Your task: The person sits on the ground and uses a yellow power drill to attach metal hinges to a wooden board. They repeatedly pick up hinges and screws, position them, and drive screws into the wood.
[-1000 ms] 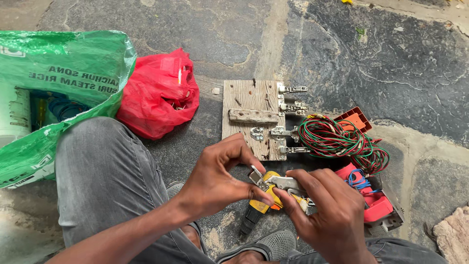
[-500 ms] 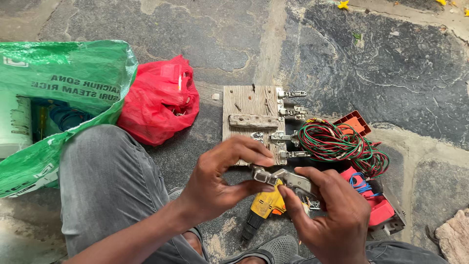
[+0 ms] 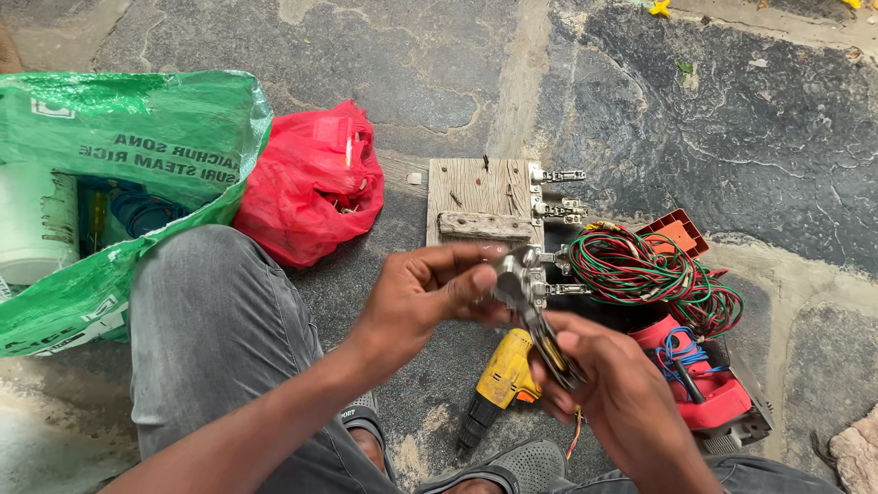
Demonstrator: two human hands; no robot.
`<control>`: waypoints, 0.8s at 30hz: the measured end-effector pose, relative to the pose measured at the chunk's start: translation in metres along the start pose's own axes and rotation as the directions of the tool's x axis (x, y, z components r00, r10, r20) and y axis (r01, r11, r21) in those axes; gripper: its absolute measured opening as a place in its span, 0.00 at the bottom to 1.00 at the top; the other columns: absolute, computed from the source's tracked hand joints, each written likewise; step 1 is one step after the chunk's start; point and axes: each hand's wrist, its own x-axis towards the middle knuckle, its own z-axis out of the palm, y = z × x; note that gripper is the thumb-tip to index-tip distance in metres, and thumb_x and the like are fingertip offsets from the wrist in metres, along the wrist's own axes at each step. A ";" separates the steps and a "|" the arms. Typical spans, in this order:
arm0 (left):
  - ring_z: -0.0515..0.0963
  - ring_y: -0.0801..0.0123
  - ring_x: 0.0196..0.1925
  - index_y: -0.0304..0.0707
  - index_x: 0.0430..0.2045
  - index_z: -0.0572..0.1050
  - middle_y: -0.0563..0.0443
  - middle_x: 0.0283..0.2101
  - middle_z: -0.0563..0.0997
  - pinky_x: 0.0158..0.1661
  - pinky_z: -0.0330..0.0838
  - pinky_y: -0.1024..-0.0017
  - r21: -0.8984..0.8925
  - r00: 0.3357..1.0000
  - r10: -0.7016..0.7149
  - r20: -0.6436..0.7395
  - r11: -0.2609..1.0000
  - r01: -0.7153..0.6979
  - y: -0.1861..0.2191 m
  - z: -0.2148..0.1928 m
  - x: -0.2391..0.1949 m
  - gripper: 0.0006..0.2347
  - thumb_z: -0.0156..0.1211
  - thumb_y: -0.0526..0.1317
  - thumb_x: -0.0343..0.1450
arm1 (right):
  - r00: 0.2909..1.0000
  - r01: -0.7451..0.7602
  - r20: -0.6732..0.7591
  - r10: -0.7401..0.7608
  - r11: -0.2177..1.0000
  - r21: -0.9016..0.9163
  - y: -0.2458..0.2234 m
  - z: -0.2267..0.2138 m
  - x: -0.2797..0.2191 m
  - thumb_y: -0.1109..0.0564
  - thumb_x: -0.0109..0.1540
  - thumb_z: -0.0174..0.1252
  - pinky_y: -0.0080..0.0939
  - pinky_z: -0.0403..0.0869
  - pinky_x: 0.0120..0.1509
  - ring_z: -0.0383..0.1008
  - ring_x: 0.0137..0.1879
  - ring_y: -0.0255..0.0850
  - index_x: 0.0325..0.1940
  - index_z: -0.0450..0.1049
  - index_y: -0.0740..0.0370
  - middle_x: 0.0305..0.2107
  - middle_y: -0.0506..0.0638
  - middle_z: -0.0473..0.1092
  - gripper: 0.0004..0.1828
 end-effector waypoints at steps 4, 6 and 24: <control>0.80 0.72 0.42 0.29 0.50 0.79 0.50 0.44 0.84 0.41 0.77 0.72 0.044 0.981 -0.185 -0.052 0.981 0.188 -0.039 0.009 0.014 0.18 0.58 0.47 0.76 | 1.000 -0.005 -0.008 0.005 1.000 -0.028 0.028 -0.008 0.034 0.53 0.66 0.49 0.40 0.73 0.37 0.72 0.30 0.39 0.61 0.71 0.70 0.32 0.53 0.75 0.24; 0.79 0.69 0.38 0.30 0.49 0.78 0.51 0.43 0.84 0.35 0.76 0.71 -0.146 0.952 -0.305 0.002 0.942 0.302 -0.058 0.007 0.020 0.17 0.57 0.48 0.76 | 0.999 -0.019 -0.033 0.010 0.959 -0.284 0.038 -0.019 0.051 0.49 0.67 0.48 0.41 0.76 0.43 0.76 0.35 0.39 0.57 0.74 0.70 0.34 0.55 0.78 0.24; 0.81 0.70 0.30 0.38 0.41 0.75 0.51 0.34 0.80 0.24 0.73 0.61 -0.335 0.586 -0.661 -0.468 0.747 0.575 -0.418 -0.086 0.076 0.07 0.63 0.37 0.72 | 0.921 -0.374 -0.387 0.031 -0.199 -0.906 0.070 -0.139 0.099 0.36 0.62 0.59 0.55 0.73 0.65 0.75 0.59 0.58 0.55 0.80 0.56 0.51 0.61 0.76 0.28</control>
